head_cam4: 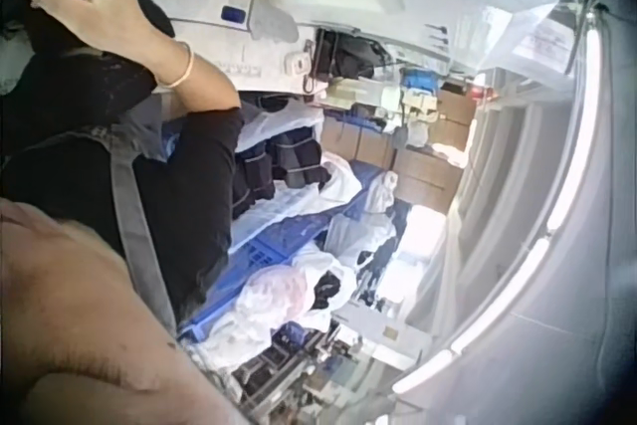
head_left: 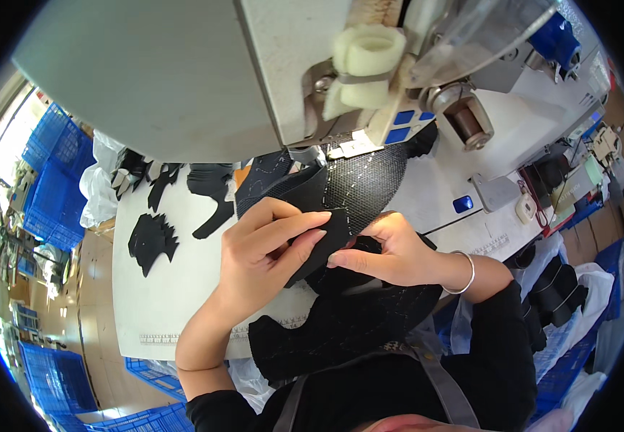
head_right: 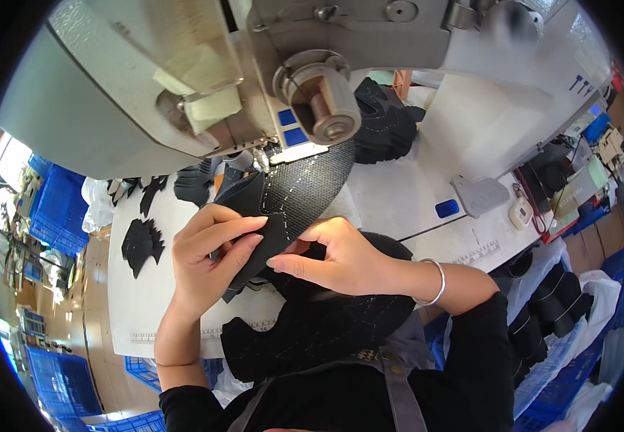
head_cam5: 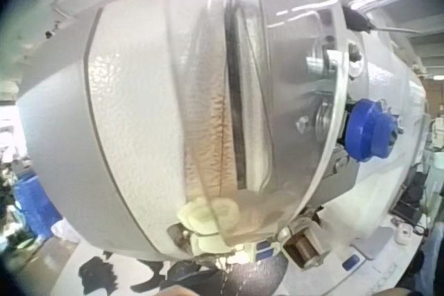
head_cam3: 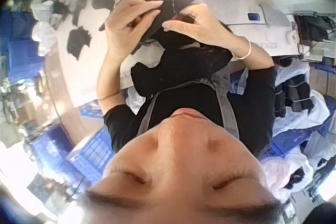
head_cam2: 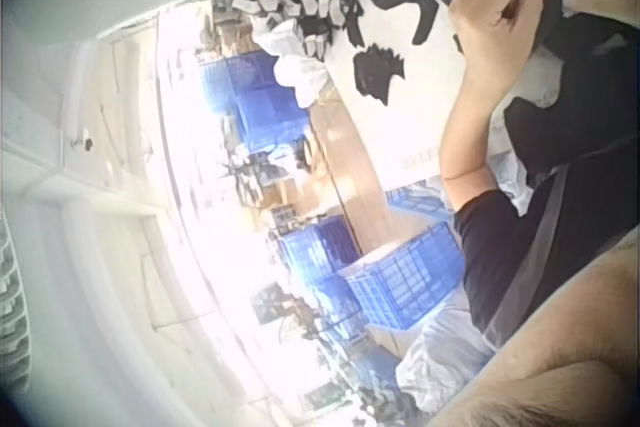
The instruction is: The person aligns small fabric pieces onto shoe upper components and stitches them together using a sewing machine.
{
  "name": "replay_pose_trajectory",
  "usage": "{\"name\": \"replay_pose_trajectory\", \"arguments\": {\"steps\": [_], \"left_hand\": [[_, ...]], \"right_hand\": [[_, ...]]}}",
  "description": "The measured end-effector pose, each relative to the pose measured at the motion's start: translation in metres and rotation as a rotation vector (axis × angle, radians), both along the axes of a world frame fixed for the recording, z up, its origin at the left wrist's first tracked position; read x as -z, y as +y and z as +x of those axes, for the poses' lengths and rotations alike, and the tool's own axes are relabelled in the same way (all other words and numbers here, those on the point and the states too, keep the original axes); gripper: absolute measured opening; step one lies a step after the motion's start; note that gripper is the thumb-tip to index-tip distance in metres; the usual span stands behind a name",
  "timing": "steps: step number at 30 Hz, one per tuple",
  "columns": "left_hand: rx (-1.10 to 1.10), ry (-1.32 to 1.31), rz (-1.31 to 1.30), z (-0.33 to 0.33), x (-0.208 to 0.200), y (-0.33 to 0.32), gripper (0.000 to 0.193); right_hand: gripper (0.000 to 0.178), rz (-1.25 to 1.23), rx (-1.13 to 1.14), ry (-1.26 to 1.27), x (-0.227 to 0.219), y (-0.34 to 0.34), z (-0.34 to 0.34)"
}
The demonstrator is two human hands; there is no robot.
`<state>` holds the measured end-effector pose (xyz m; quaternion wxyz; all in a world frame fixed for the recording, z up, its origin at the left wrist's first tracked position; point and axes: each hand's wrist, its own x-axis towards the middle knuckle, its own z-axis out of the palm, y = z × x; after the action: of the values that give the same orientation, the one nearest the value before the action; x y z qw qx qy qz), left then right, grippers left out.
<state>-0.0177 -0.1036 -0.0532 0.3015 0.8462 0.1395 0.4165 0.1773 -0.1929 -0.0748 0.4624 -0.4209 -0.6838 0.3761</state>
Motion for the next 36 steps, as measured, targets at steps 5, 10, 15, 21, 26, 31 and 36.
{"name": "replay_pose_trajectory", "arguments": {"steps": [5,10,15,21,26,31,36], "left_hand": [[-0.033,-0.011,0.05,0.002,0.0,0.001,0.03],[-0.041,0.004,0.079,0.004,0.001,0.001,0.03],[-0.085,0.062,0.042,0.003,0.001,-0.003,0.031],[-0.218,0.247,0.254,0.006,-0.026,0.026,0.046],[0.007,0.439,-0.43,0.017,-0.033,0.051,0.044],[0.284,0.45,-0.518,0.014,-0.038,0.058,0.05],[0.175,0.574,-0.48,0.014,-0.042,0.059,0.047]], "right_hand": [[0.02,0.012,-0.012,0.012,0.002,0.001,0.0],[0.019,0.028,0.013,0.062,-0.001,0.002,-0.004],[0.029,-0.206,0.025,0.196,-0.009,-0.001,-0.005],[0.033,-0.338,0.086,0.291,-0.006,-0.005,-0.004],[0.034,-0.278,0.047,0.311,-0.003,-0.005,0.002],[0.033,-0.276,0.056,0.451,-0.002,-0.008,0.001],[0.034,-0.297,0.058,0.467,-0.002,-0.008,0.0]]}}
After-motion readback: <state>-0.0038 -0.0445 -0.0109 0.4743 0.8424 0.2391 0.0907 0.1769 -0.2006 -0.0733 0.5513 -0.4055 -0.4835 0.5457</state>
